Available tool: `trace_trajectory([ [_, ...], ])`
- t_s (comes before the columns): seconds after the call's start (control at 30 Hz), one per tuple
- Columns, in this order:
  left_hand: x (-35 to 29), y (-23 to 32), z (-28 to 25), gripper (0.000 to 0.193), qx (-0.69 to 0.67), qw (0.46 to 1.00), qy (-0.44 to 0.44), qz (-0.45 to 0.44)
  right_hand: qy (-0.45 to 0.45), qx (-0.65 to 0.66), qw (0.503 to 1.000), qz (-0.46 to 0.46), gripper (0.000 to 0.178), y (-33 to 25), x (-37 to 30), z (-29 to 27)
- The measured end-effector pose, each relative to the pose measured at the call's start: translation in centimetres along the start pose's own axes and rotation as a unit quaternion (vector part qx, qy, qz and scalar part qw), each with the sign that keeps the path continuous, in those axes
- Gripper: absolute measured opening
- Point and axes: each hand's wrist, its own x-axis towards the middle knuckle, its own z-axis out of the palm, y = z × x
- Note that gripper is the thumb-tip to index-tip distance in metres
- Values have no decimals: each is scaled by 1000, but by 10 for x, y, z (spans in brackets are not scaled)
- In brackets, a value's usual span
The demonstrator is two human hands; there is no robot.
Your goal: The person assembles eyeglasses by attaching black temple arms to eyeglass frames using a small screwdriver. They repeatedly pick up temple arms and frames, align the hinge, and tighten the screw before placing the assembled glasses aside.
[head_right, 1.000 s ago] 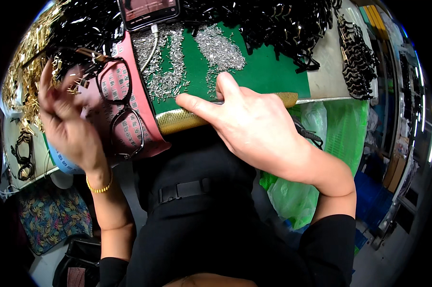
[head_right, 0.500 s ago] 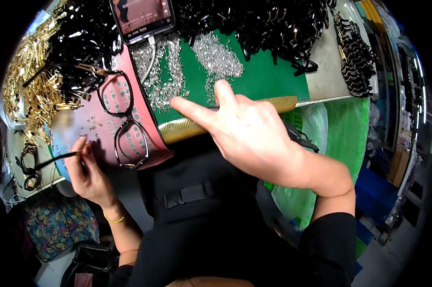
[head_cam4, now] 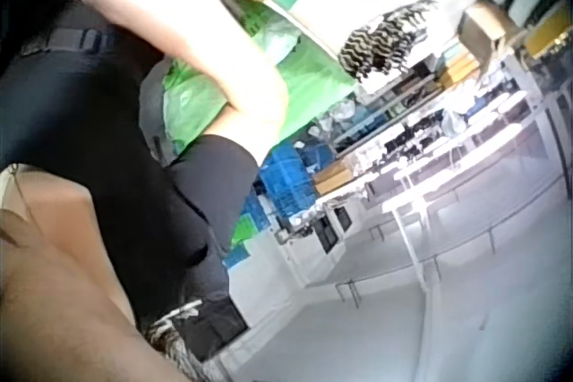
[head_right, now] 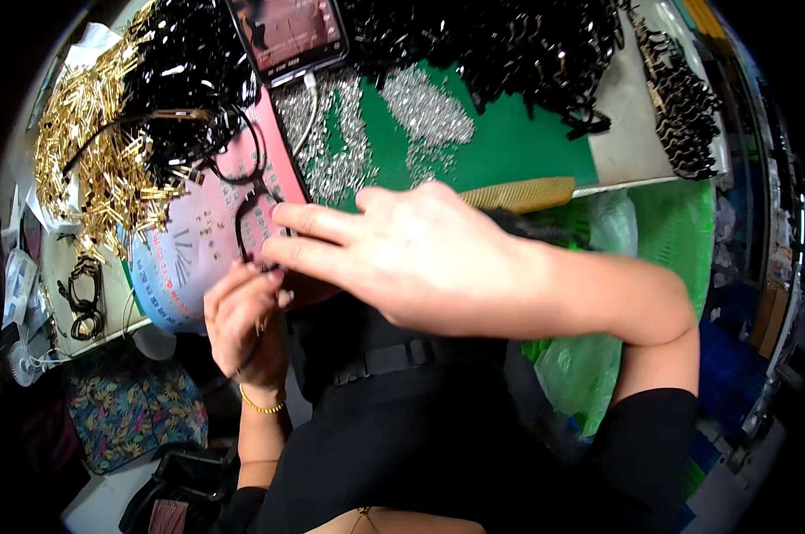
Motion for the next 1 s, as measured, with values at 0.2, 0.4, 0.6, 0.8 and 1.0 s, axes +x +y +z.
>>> trace_trajectory([
  [0.2,9,-15,-5,27,-91,994,10,-51,-37,-3,999,4,64,8,-1,10],
  [0.4,17,-15,-4,31,-66,997,6,-48,-23,2,1000,15,61,8,1,15],
  [0.6,23,-9,-8,25,-37,998,-29,-47,-20,21,999,19,60,9,2,14],
  [0.8,44,-5,-16,22,-12,990,-132,-53,-28,5,999,18,57,13,4,14],
  [1.0,51,-8,-15,22,-8,983,-156,-95,-38,12,999,26,55,14,6,6],
])
